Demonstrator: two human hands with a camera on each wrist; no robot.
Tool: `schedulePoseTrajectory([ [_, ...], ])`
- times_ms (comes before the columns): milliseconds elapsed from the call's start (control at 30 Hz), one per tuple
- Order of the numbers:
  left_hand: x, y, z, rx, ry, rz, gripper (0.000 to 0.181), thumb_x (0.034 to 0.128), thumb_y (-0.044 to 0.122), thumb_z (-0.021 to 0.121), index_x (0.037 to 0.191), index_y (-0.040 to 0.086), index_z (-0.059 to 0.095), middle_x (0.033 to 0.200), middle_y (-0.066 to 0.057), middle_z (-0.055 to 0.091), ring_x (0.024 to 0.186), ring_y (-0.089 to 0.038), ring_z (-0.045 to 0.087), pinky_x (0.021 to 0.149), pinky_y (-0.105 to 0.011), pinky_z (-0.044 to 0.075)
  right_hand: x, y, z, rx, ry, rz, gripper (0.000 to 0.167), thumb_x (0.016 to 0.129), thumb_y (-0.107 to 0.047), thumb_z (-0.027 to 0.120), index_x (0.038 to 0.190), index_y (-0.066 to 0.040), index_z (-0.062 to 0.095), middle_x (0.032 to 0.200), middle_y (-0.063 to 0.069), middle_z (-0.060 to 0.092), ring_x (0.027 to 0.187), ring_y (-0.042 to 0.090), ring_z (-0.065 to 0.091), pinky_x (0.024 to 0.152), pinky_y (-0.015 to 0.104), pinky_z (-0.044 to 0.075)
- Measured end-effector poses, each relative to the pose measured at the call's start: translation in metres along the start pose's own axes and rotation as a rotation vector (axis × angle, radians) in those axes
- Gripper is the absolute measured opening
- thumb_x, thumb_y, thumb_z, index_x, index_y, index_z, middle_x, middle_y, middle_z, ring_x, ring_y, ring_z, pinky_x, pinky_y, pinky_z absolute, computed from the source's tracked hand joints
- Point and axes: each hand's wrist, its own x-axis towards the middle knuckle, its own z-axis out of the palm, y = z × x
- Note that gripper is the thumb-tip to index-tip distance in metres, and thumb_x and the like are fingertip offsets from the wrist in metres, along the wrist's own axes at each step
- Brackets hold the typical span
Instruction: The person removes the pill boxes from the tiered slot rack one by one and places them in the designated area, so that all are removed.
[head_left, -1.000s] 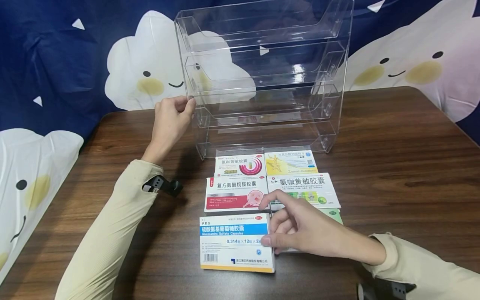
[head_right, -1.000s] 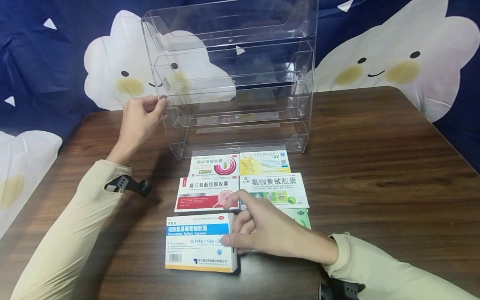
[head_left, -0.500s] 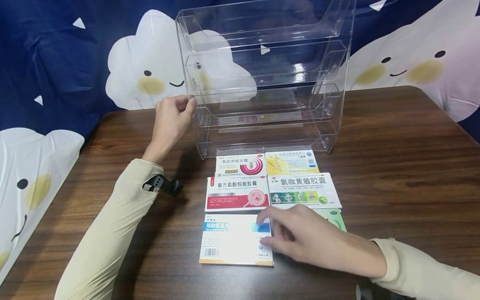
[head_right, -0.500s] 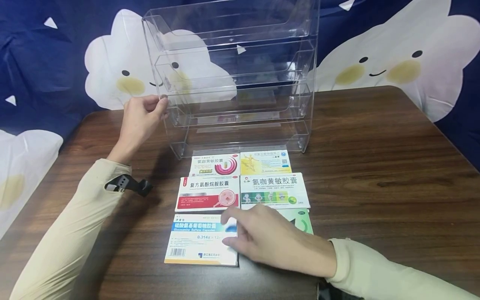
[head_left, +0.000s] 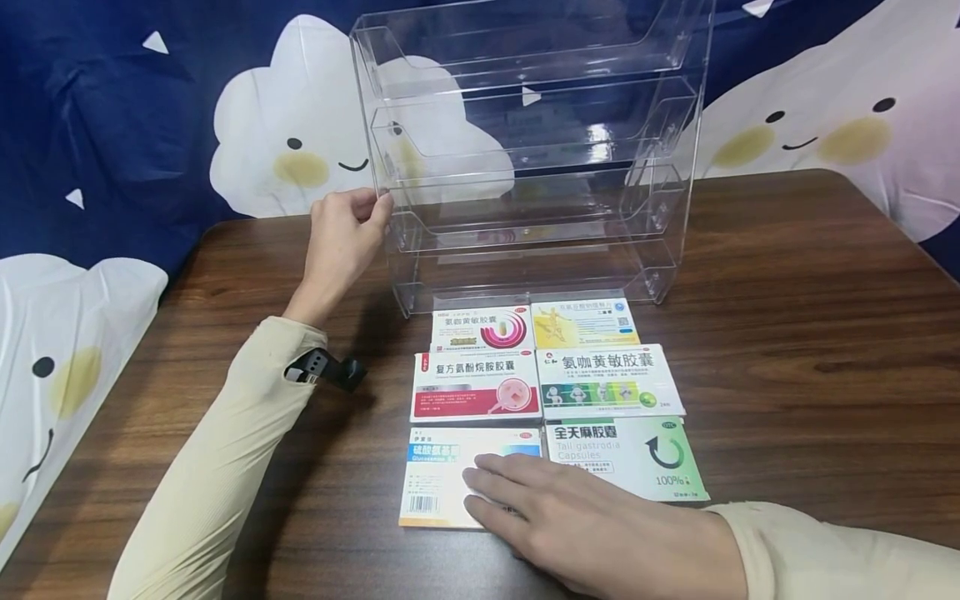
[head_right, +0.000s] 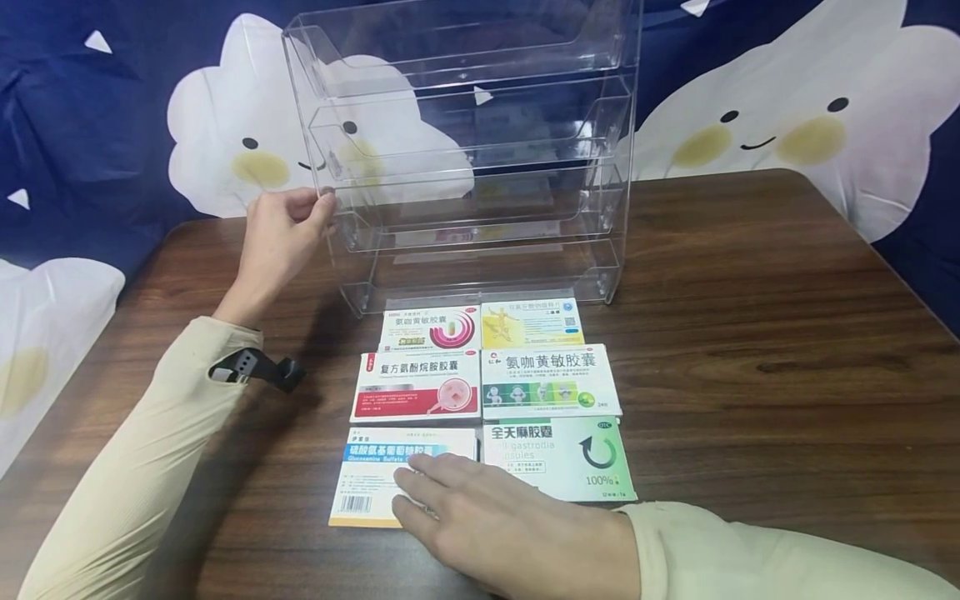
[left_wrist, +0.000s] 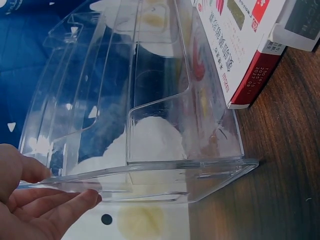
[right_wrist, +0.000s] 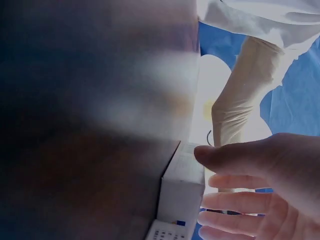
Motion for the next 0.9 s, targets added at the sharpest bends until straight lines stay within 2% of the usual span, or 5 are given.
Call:
schedulePoseTrajectory([
  [267, 0.0002, -0.0004, -0.0002, 0.000, -0.001, -0.003, 0.029, 0.0975, 0.023, 0.053, 0.104, 0.004, 0.074, 0.082, -0.014, 0.073, 0.063, -0.008, 0.058, 0.064, -0.022, 0.039, -0.0018, -0.0005, 0.0036, -0.117, 0.003, 0.010, 0.050, 0.086, -0.002, 0.065, 0.134, -0.005, 0.053, 0.140, 0.012, 0.052, 0.130, 0.023, 0.047, 0.103, 0.033, 0.040],
  [633, 0.0013, 0.0002, -0.0002, 0.002, -0.007, -0.009, 0.029, 0.0975, 0.023, 0.053, 0.106, 0.004, 0.074, 0.084, -0.014, 0.073, 0.064, -0.006, 0.058, 0.063, -0.020, 0.040, -0.0017, 0.0021, 0.0035, -0.104, 0.021, 0.045, 0.050, 0.082, 0.001, 0.066, 0.130, -0.005, 0.057, 0.137, 0.012, 0.054, 0.128, 0.024, 0.049, 0.102, 0.034, 0.041],
  [900, 0.0009, 0.0002, -0.0006, 0.009, -0.010, -0.002, 0.029, 0.0976, 0.022, 0.053, 0.106, 0.004, 0.074, 0.084, -0.014, 0.074, 0.065, -0.008, 0.060, 0.065, -0.021, 0.040, -0.0039, 0.0053, -0.0005, -0.064, -0.022, 0.071, 0.054, 0.080, 0.004, 0.067, 0.132, -0.006, 0.055, 0.140, 0.011, 0.052, 0.130, 0.023, 0.047, 0.103, 0.035, 0.041],
])
